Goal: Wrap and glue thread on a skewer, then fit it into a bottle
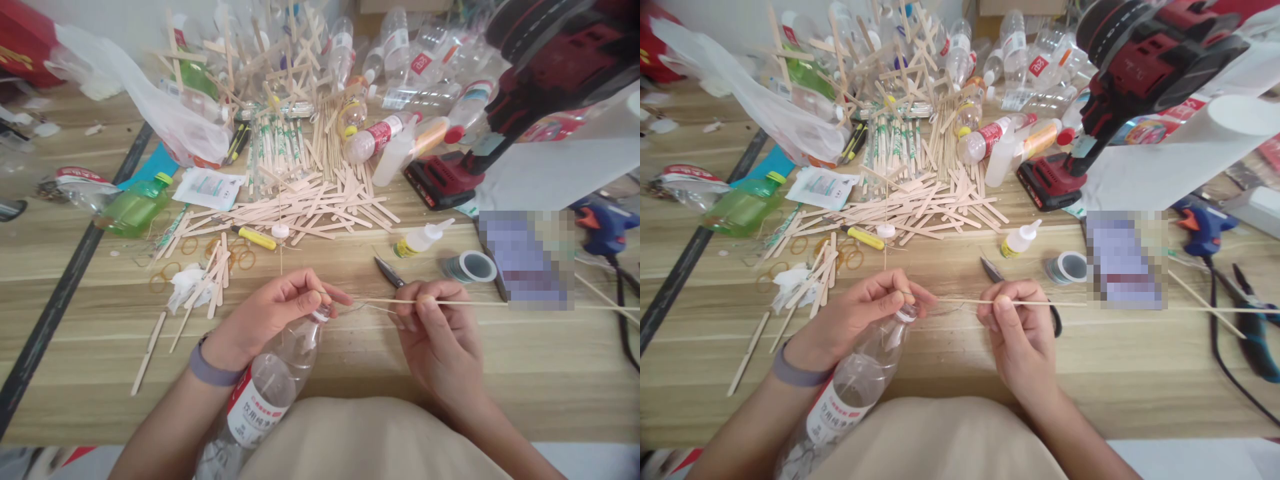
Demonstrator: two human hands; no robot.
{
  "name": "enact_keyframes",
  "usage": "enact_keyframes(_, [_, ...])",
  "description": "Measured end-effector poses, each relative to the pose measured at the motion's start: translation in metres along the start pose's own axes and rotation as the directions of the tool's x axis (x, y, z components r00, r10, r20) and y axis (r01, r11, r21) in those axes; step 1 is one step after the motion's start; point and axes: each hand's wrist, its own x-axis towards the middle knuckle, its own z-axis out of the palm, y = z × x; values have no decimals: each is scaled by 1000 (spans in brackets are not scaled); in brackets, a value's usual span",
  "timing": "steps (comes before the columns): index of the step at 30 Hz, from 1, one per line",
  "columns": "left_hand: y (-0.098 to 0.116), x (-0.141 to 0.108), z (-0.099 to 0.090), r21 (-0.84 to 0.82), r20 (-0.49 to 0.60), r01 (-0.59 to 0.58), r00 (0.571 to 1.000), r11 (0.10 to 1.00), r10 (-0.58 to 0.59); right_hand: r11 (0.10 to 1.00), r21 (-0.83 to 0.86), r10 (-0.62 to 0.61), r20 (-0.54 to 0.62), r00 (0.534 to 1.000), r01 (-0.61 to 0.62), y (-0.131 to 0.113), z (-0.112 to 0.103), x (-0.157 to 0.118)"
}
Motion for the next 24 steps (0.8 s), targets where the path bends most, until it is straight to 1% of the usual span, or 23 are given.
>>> enact_keyframes(6, [1,0,1,-4,-4,0,1000,1000,0,1000,2,-6,12,1000,6,-1,-1,-1])
enact_keyframes(24, [0,0,0,-12,6,-6,1000,1000,6,997,-73,-17,0,1000,17,-1,1,0])
